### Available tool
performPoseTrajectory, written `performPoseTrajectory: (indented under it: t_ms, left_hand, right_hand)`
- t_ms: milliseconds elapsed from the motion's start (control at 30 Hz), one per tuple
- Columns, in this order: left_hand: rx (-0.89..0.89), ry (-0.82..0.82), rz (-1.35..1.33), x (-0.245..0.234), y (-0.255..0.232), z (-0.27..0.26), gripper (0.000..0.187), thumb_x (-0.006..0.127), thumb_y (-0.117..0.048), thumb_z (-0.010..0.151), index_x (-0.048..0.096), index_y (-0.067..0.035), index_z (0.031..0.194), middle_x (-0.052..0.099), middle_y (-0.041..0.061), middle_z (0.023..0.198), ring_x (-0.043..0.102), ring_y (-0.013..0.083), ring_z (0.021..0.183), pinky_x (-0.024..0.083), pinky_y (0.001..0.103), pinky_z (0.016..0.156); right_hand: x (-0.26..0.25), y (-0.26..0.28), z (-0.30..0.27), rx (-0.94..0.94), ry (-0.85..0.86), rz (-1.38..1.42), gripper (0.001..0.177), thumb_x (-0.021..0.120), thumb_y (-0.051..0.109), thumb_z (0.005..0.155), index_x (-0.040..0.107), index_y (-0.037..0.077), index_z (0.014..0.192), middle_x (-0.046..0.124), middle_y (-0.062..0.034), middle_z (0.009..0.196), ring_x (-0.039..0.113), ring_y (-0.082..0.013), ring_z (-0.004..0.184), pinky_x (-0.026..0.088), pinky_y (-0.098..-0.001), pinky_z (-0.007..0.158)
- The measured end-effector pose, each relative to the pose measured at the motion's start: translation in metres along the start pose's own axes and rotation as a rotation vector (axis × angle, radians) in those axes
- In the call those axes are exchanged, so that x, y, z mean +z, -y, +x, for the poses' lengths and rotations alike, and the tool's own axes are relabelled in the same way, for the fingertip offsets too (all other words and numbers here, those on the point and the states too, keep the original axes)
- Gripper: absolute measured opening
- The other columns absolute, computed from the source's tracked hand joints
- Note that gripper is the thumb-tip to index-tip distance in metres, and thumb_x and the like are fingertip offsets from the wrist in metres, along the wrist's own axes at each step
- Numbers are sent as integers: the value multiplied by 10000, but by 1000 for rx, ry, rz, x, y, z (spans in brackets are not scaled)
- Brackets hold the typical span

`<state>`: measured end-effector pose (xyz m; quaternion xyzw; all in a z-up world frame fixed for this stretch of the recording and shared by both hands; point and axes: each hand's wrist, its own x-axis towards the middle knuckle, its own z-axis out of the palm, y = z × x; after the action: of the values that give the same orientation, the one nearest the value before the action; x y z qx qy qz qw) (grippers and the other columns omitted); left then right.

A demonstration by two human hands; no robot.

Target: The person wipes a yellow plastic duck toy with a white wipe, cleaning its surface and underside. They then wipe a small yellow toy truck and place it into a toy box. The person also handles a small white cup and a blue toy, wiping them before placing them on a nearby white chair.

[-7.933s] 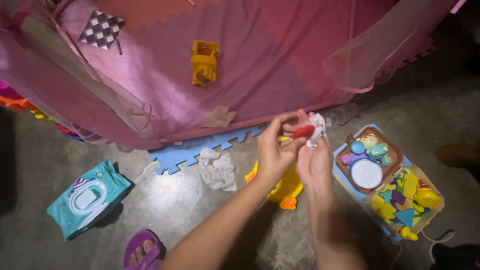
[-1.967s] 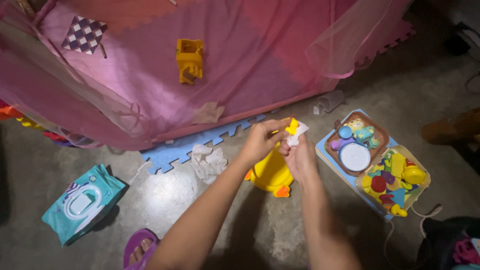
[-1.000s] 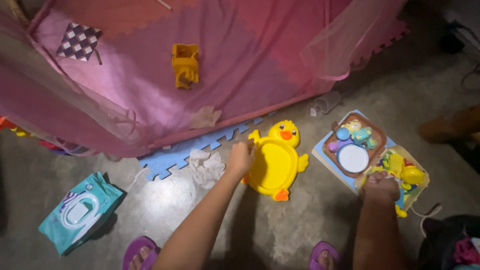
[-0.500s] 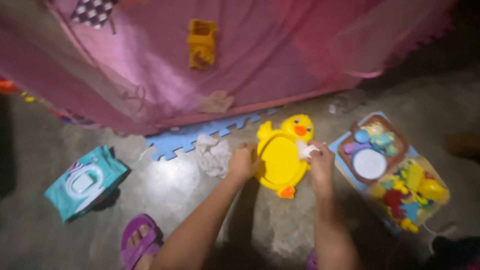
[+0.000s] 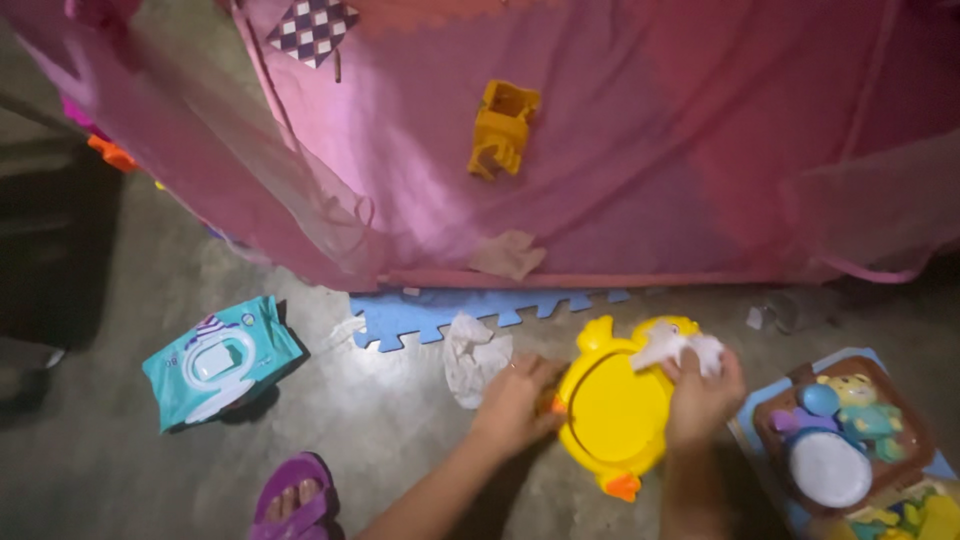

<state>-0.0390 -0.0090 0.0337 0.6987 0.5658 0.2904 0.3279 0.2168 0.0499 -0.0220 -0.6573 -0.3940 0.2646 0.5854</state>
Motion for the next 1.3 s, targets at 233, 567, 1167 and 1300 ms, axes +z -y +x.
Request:
performPoseTrajectory:
  t_ms: [233,567,1167,1300]
  left_hand:
    - [53,56,25,29,19,-11,566,802,-7,665,662,-75,1210,665,126,1202,601,373,1115,508,437,950]
    - [147,-31,-101,44,41,-10,570,797,-58,715,643,-17,1262,631,150,1225,594,376,1142,457,461,1000]
    - [-28,34,1,46,20,-21,608,806,-123,738,597,-43,1303,598,146,1282,611,374,1134,519,448,913]
    - [-17,45,29,46,20,-20,536,808,-120,770,617,-60,1267,608,130,1261,630,362,1126,535,437,904]
  right_hand:
    - [17,-40,-85,-405,73,-524,337,707,105,920,632,-60,1204,591,-248,1248,567,-434,1183,434,-487,1064]
    - [16,-42,-93,-333,674,-454,136,685,59,893,669,14,1020,670,-168,1044,665,-393,1018,544,-449,900]
    - [-56,-5,21,-1098,1272,-1203,212,626,144,795,632,86,999,619,-135,952,648,-340,864,516,-463,828]
    - [-49,-59,-33,-663,1213,-608,188,645,147,815,620,103,996,624,-118,917,648,-324,886,533,-442,770]
